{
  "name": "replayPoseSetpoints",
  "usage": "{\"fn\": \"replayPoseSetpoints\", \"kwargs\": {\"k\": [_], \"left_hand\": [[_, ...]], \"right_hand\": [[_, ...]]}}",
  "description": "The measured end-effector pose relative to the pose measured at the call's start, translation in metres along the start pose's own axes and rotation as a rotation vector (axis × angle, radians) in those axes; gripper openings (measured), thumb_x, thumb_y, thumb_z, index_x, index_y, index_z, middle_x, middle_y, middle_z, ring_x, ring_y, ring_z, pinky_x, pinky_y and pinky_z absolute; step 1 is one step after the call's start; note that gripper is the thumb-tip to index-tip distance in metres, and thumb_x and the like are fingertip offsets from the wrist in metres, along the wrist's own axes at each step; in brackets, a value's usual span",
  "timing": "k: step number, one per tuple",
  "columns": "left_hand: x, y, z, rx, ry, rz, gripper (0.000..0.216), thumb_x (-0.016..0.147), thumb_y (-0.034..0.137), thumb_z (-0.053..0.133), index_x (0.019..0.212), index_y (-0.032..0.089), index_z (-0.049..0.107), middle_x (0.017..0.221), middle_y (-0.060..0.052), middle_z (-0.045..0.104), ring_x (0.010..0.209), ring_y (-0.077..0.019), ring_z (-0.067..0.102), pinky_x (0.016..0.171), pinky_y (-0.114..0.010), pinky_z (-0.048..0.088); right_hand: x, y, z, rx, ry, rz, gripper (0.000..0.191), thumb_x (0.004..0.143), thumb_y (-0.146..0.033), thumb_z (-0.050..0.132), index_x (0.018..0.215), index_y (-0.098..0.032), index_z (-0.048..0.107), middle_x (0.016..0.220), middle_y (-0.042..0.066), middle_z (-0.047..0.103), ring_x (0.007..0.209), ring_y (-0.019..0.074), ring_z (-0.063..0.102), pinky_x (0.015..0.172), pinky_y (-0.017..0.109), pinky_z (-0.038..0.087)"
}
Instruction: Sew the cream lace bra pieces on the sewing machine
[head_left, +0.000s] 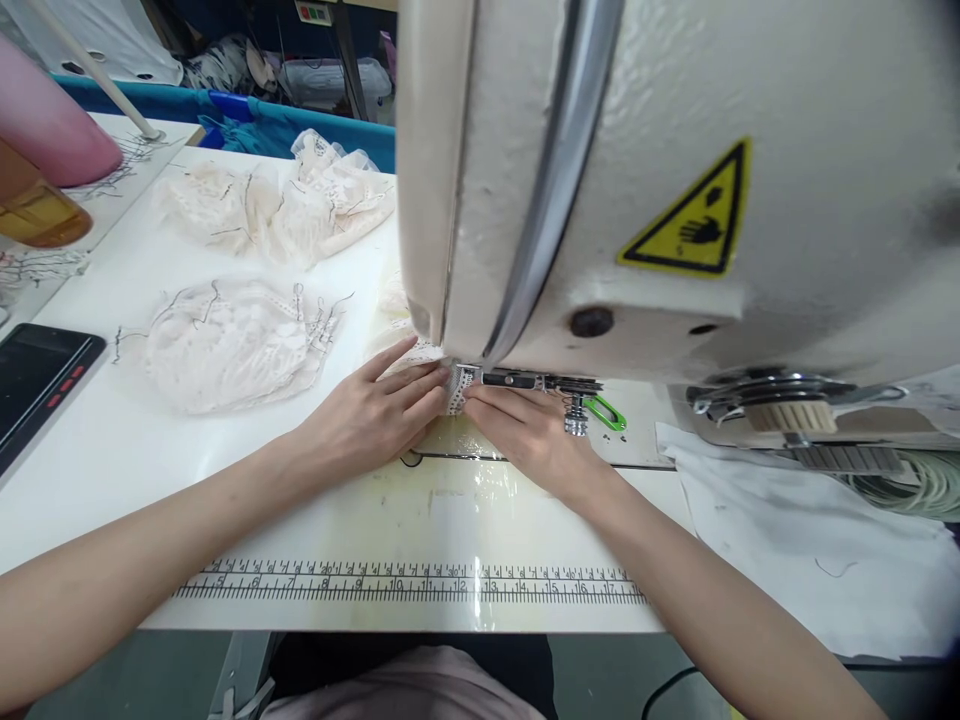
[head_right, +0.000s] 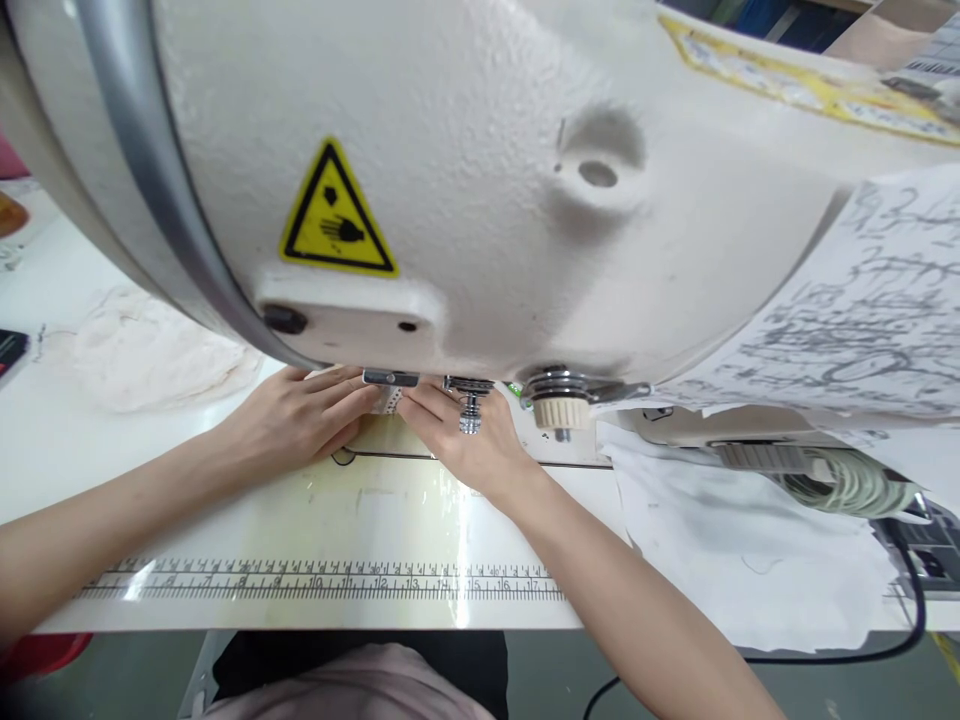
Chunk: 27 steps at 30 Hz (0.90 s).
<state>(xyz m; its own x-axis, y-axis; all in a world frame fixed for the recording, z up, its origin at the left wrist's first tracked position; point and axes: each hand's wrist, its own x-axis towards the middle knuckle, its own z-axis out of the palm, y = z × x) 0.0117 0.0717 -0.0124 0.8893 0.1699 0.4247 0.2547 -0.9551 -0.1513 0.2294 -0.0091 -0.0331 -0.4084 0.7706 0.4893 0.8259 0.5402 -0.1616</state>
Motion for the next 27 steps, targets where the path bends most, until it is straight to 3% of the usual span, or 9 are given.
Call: {"fn": "replayPoseSetpoints", "kwargs": {"k": [14,20,27], "left_hand": [[-0.004,-0.001,0.003,0.047,-0.033,0.018,0.032,0.098,0.017,0.045,0.127,0.014,0.06,0.122,-0.011,0.07,0.115,-0.0256,0.066,0.112,-0.054,0.041],[-0.003,-0.002,0.002,-0.007,-0.06,-0.003,0.035,0.097,0.018,0.047,0.129,0.016,0.061,0.117,-0.011,0.071,0.116,-0.0269,0.065,0.111,-0.056,0.04],[0.0,-0.003,0.002,-0.045,-0.079,-0.036,0.033,0.097,0.02,0.046,0.126,0.017,0.063,0.113,-0.011,0.072,0.117,-0.0281,0.063,0.11,-0.058,0.04]], "right_hand": [[0.01,-0.001,-0.01,0.159,-0.108,0.264,0.018,0.097,-0.021,0.053,0.091,-0.021,0.071,0.085,0.001,0.072,0.078,0.0134,0.064,0.074,0.028,0.051],[0.005,0.006,0.001,0.308,-0.017,0.358,0.019,0.097,-0.03,0.053,0.092,-0.022,0.069,0.077,0.0,0.071,0.072,0.0142,0.064,0.075,0.03,0.052],[0.003,0.008,0.009,0.306,0.036,0.434,0.025,0.097,-0.038,0.051,0.096,-0.024,0.072,0.087,0.001,0.075,0.078,0.0179,0.068,0.077,0.034,0.054]]}}
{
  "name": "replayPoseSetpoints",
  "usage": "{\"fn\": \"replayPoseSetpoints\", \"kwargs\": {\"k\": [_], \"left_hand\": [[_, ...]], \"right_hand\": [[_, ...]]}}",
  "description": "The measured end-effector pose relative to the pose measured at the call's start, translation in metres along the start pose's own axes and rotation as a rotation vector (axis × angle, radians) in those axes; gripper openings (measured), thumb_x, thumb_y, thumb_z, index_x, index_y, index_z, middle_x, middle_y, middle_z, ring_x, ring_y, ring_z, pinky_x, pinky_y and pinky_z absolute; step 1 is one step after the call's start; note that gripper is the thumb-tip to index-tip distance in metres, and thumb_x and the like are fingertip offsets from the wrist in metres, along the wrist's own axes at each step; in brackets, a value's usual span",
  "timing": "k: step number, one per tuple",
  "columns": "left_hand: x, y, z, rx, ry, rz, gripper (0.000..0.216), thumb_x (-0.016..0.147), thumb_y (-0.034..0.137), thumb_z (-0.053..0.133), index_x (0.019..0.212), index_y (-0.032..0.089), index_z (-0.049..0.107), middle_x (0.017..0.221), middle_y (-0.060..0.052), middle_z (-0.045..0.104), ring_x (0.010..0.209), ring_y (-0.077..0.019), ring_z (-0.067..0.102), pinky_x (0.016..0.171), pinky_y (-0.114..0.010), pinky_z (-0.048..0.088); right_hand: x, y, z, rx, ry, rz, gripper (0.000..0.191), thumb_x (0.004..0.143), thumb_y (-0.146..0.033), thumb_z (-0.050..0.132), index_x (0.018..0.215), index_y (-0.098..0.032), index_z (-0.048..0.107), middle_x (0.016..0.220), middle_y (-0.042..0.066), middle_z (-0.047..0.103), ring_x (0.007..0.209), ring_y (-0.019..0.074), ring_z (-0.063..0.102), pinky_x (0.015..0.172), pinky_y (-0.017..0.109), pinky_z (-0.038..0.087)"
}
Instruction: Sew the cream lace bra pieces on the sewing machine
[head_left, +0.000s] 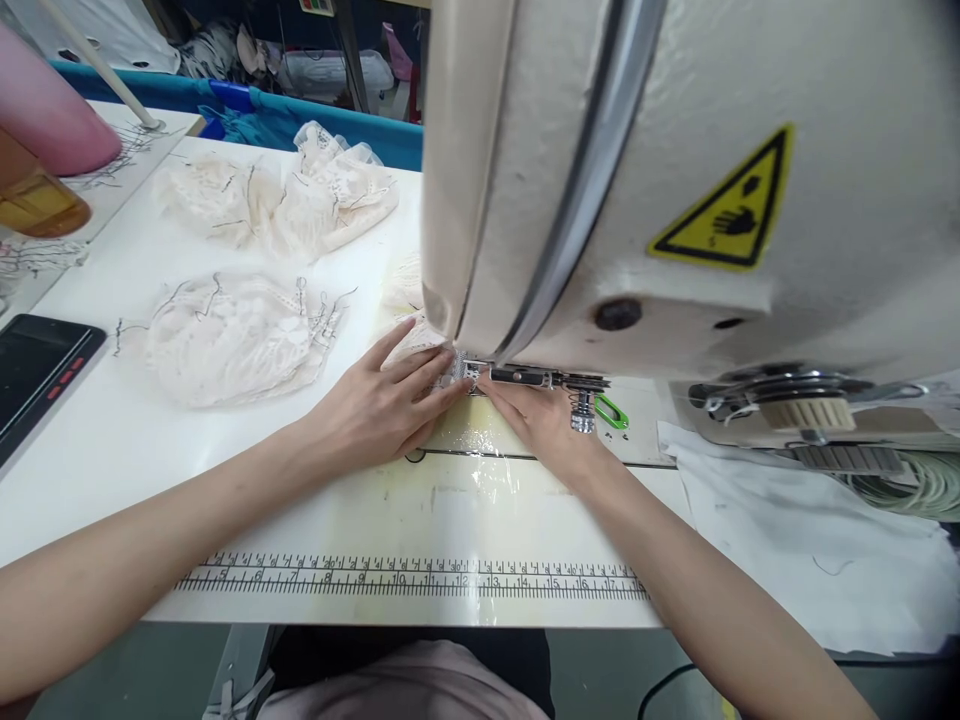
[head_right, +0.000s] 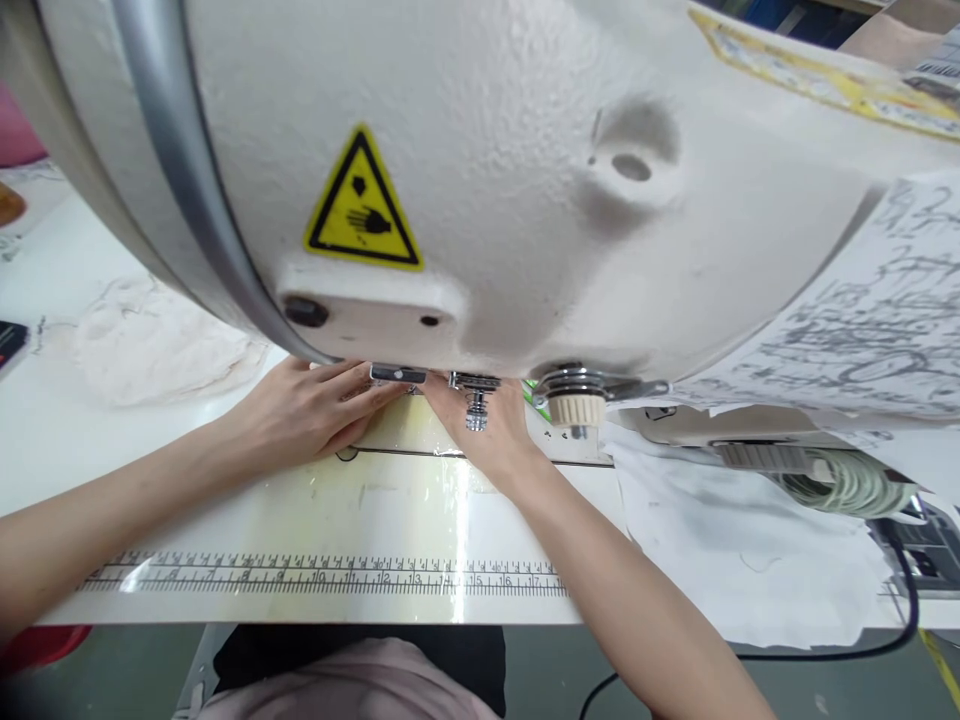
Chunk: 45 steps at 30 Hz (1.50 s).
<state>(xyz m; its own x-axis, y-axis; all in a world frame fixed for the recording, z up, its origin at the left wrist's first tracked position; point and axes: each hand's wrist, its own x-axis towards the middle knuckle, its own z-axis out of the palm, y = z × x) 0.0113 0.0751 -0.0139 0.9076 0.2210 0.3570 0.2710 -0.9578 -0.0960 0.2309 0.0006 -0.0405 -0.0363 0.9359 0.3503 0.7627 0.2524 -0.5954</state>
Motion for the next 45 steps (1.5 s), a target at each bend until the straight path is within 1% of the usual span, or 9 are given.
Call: {"fn": "replayPoseSetpoints", "kwargs": {"k": [6,9,15,18,21,26,33,39,45], "left_hand": [[0.0,-0.001,0.002,0.081,-0.018,0.007,0.035,0.099,0.023,0.042,0.129,0.016,0.059,0.123,-0.011,0.068,0.121,-0.0277,0.061,0.112,-0.058,0.037],[-0.001,0.001,0.001,0.133,0.016,0.043,0.033,0.1,0.021,0.044,0.128,0.016,0.06,0.128,-0.009,0.066,0.118,-0.0246,0.062,0.111,-0.051,0.04],[-0.002,0.002,0.003,0.179,0.086,0.139,0.028,0.096,0.01,0.049,0.12,0.004,0.062,0.124,-0.012,0.068,0.113,-0.0225,0.065,0.104,-0.037,0.048],[-0.001,0.002,0.003,0.125,0.065,0.06,0.028,0.098,0.019,0.047,0.117,0.005,0.063,0.123,-0.014,0.068,0.115,-0.0246,0.065,0.103,-0.038,0.05],[0.001,0.001,0.002,0.087,0.015,0.003,0.032,0.1,0.024,0.042,0.121,0.011,0.061,0.126,-0.01,0.067,0.119,-0.025,0.063,0.105,-0.041,0.049],[0.001,0.0,0.002,0.062,0.002,0.007,0.033,0.099,0.022,0.041,0.123,0.011,0.062,0.124,-0.009,0.069,0.119,-0.0266,0.063,0.107,-0.045,0.047],[0.002,-0.001,0.002,-0.001,-0.01,-0.021,0.034,0.098,0.023,0.042,0.122,0.014,0.063,0.12,-0.01,0.07,0.119,-0.0288,0.063,0.107,-0.053,0.046],[0.002,0.0,0.002,-0.049,-0.012,-0.061,0.034,0.095,0.022,0.044,0.123,0.015,0.063,0.121,-0.011,0.07,0.12,-0.0307,0.062,0.107,-0.057,0.045],[0.002,0.0,0.004,-0.036,-0.035,-0.067,0.036,0.094,0.023,0.044,0.125,0.012,0.061,0.126,-0.014,0.067,0.124,-0.033,0.059,0.109,-0.059,0.042]], "right_hand": [[0.003,-0.008,-0.001,-0.135,0.015,0.047,0.025,0.097,-0.038,0.052,0.095,-0.025,0.074,0.08,0.0,0.074,0.073,0.0173,0.066,0.072,0.032,0.052],[0.004,-0.01,-0.004,-0.199,0.01,0.055,0.023,0.096,-0.034,0.054,0.091,-0.024,0.074,0.077,0.0,0.073,0.069,0.0169,0.065,0.069,0.032,0.051],[-0.005,-0.003,-0.006,-0.229,-0.01,-0.19,0.022,0.097,-0.032,0.055,0.104,-0.022,0.073,0.097,0.003,0.075,0.088,0.017,0.069,0.084,0.031,0.052],[-0.013,-0.001,-0.003,-0.303,-0.045,-0.239,0.027,0.099,-0.035,0.052,0.117,-0.023,0.069,0.104,0.005,0.074,0.087,0.0176,0.068,0.084,0.034,0.051],[-0.017,-0.002,-0.001,-0.329,-0.086,-0.18,0.034,0.1,-0.041,0.048,0.124,-0.024,0.066,0.099,0.005,0.074,0.081,0.0178,0.068,0.08,0.035,0.05],[-0.013,-0.006,-0.006,-0.195,-0.134,-0.102,0.031,0.1,-0.042,0.049,0.12,-0.029,0.069,0.091,0.0,0.074,0.084,0.0182,0.068,0.076,0.033,0.051],[-0.009,-0.013,-0.012,-0.195,-0.161,-0.09,0.031,0.1,-0.043,0.047,0.119,-0.031,0.069,0.104,0.0,0.075,0.099,0.0217,0.067,0.084,0.037,0.052],[-0.008,-0.014,-0.011,-0.227,-0.158,-0.081,0.03,0.099,-0.043,0.05,0.119,-0.032,0.068,0.092,0.0,0.075,0.09,0.0217,0.067,0.077,0.036,0.051],[-0.008,-0.016,-0.01,-0.279,-0.15,-0.079,0.033,0.1,-0.045,0.046,0.119,-0.03,0.069,0.083,0.003,0.07,0.087,0.0221,0.066,0.084,0.039,0.05]]}}
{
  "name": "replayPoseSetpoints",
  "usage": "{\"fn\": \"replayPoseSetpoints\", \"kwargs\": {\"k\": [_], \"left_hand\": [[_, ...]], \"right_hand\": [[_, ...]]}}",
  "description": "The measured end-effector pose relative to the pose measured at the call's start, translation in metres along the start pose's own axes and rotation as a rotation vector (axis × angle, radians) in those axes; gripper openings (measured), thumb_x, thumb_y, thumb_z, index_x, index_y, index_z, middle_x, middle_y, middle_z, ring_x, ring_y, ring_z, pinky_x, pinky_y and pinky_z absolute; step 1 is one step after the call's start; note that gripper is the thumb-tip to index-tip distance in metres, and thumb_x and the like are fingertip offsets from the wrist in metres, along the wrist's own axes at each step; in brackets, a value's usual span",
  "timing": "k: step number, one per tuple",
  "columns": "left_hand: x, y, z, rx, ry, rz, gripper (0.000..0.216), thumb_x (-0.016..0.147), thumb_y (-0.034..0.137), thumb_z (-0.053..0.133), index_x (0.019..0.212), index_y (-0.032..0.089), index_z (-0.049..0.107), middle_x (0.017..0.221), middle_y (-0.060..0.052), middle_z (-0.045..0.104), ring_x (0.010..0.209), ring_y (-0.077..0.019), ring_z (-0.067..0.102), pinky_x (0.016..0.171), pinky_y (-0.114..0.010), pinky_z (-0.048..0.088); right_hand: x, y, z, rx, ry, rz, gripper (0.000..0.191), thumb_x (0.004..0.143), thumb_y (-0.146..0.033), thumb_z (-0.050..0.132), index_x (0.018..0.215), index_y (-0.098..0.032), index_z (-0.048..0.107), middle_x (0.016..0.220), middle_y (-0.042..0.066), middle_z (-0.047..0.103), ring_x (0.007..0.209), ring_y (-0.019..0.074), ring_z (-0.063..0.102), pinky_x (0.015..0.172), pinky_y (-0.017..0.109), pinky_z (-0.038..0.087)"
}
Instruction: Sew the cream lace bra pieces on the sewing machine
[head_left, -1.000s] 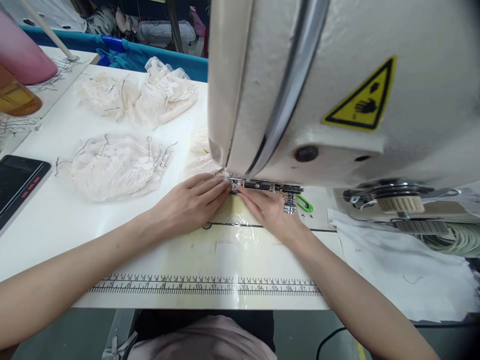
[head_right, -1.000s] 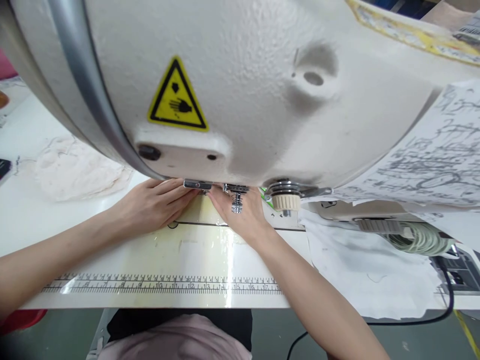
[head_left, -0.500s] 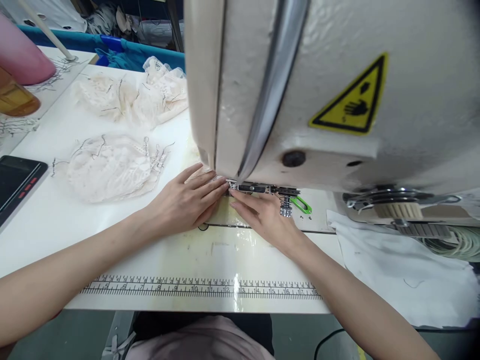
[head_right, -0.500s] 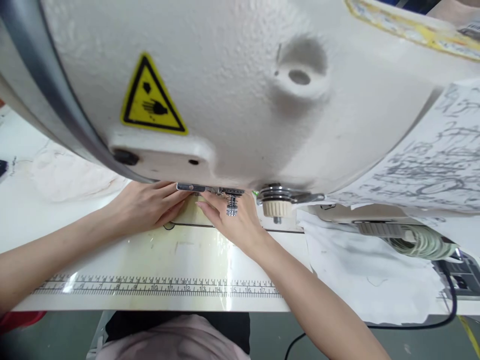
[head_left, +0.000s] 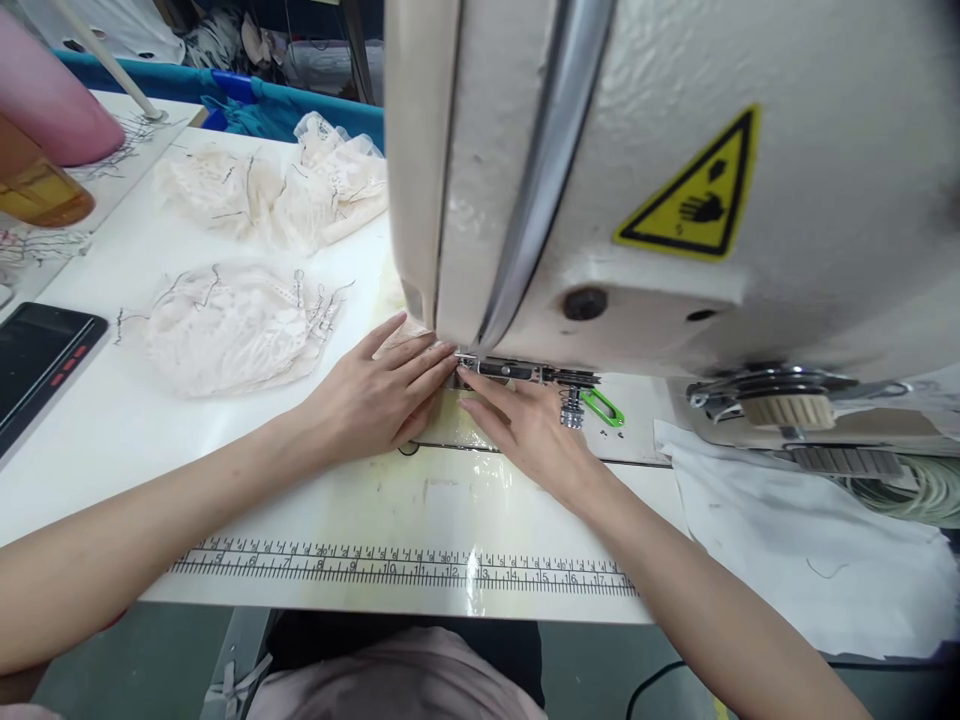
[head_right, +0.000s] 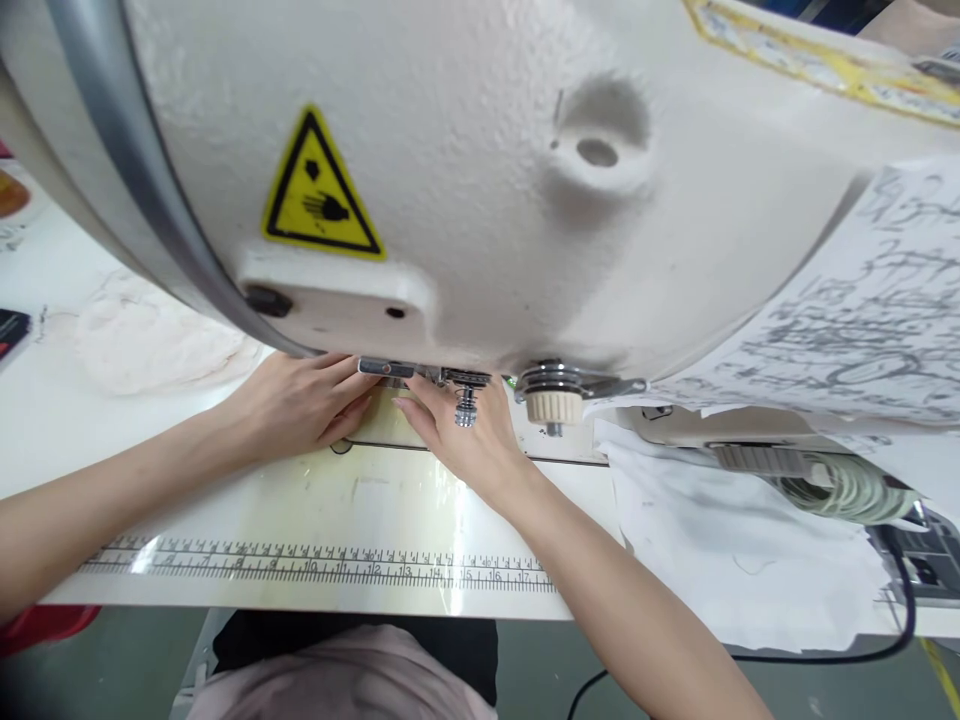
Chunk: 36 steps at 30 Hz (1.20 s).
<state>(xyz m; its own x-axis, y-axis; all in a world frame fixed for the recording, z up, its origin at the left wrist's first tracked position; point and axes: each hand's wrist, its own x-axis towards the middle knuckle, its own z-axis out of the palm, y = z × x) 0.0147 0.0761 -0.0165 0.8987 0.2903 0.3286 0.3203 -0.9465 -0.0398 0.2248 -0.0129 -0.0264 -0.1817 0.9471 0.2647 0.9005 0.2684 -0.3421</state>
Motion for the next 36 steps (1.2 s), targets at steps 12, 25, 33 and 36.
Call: {"fn": "replayPoseSetpoints", "kwargs": {"k": [12,25,33,36], "left_hand": [[-0.003,0.001,0.0,0.087,-0.004,-0.019,0.035,0.096,0.028,0.045,0.125,0.015,0.061,0.129,-0.011,0.065,0.127,-0.0303,0.056,0.111,-0.055,0.038],[-0.028,-0.035,-0.064,0.372,-0.159,-0.709,0.02,0.09,0.034,0.055,0.088,0.018,0.067,0.084,-0.006,0.072,0.067,-0.0205,0.065,0.047,-0.027,0.03],[-0.061,-0.053,-0.073,0.121,-0.128,-0.955,0.022,0.082,0.03,0.05,0.071,0.023,0.068,0.072,-0.001,0.071,0.062,-0.0198,0.062,0.051,-0.029,0.035],[-0.063,-0.049,-0.077,0.01,-0.062,-1.004,0.022,0.081,0.034,0.052,0.073,0.024,0.07,0.078,-0.001,0.074,0.068,-0.0209,0.065,0.057,-0.031,0.042]], "right_hand": [[0.001,0.009,0.004,0.041,0.12,0.036,0.028,0.098,-0.042,0.049,0.108,-0.027,0.071,0.095,0.004,0.076,0.092,0.0222,0.069,0.083,0.036,0.048],[-0.012,0.019,0.019,-0.023,0.27,-0.002,0.019,0.098,-0.032,0.052,0.103,-0.027,0.07,0.083,0.004,0.075,0.071,0.0214,0.064,0.073,0.037,0.047],[-0.01,0.013,0.016,0.009,0.264,-0.007,0.028,0.098,-0.042,0.049,0.108,-0.025,0.068,0.084,0.004,0.073,0.075,0.0202,0.062,0.077,0.035,0.045],[-0.007,0.014,0.017,0.032,0.271,0.006,0.031,0.097,-0.047,0.049,0.102,-0.025,0.07,0.078,0.003,0.071,0.069,0.019,0.06,0.078,0.036,0.045]]}}
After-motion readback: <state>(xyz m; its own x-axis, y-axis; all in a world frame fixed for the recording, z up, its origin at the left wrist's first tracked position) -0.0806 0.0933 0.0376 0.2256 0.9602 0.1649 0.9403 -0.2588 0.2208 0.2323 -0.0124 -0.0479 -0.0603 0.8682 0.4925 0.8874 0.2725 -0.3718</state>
